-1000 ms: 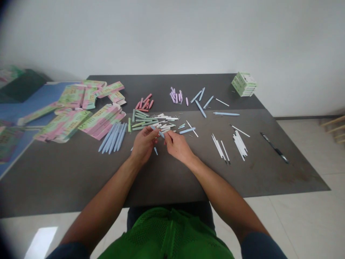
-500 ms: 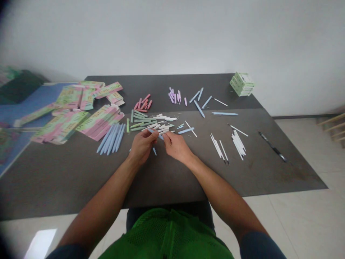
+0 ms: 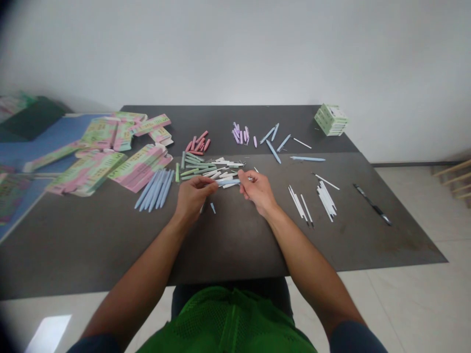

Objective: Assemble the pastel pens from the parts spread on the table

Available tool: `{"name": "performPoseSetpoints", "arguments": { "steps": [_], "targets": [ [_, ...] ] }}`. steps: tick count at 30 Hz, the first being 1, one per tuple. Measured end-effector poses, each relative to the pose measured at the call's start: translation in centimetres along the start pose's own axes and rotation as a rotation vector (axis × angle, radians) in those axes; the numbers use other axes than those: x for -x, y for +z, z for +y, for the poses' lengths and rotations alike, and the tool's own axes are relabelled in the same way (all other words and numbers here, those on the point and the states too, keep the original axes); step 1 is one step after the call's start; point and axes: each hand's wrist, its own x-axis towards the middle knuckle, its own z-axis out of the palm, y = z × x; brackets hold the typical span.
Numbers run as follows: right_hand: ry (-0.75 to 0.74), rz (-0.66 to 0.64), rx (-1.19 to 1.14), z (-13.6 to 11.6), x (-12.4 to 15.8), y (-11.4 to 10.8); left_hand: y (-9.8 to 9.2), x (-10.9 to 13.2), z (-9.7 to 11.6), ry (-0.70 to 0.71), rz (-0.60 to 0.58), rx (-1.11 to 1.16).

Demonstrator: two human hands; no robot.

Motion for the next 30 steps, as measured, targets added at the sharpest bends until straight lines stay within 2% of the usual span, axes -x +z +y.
{"name": "performPoseSetpoints", "arguments": {
  "steps": [3, 6, 9, 11, 13, 15, 17, 22, 24, 28, 30],
  "targets": [
    [-0.016, -0.06, -0.108, -0.5, 0.1, -0.3, -0.1, 0.1, 0.1, -0.014, -0.046, -0.116],
    [-0.061, -0.157, -0.228, -0.9, 0.3, -0.4, -0.1, 0.1, 0.3, -0.115, -0.165, -0.041],
    [-0.032, -0.175, -0.247, -0.8, 0.1, -0.4, -0.2, 0.4, 0.5, -0.193, -0.402, 0.004],
    [0.006, -0.144, -0.236, -0.3, -0.2, -0.3, -0.2, 0.6, 0.8, -0.187, -0.584, -0.027],
    [0.022, -0.107, -0.214, 0.1, -0.4, -0.2, -0.1, 0.9, 1.1, -0.166, -0.7, -0.078],
    [0.012, -0.075, -0.196, 0.2, -0.4, 0.0, 0.0, 1.0, 1.3, -0.163, -0.708, -0.108],
    [-0.009, -0.068, -0.21, 0.0, -0.2, 0.1, 0.2, 1.1, 1.3, -0.181, -0.649, -0.096],
    [-0.026, -0.239, -0.312, -1.1, 0.7, 0.0, 0.4, 0.8, 0.9, -0.16, -0.474, -0.049],
    [-0.04, -0.25, -0.298, -1.0, 0.7, 0.0, 0.3, 0.8, 0.8, -0.113, -0.493, -0.085],
    [-0.05, -0.178, -0.214, -0.2, 0.5, 0.3, 0.2, 1.0, 1.1, -0.016, -0.622, -0.254],
    [-0.064, -0.135, -0.176, 0.2, 0.4, 0.5, 0.2, 1.2, 1.3, 0.004, -0.607, -0.339]
  ]
}}
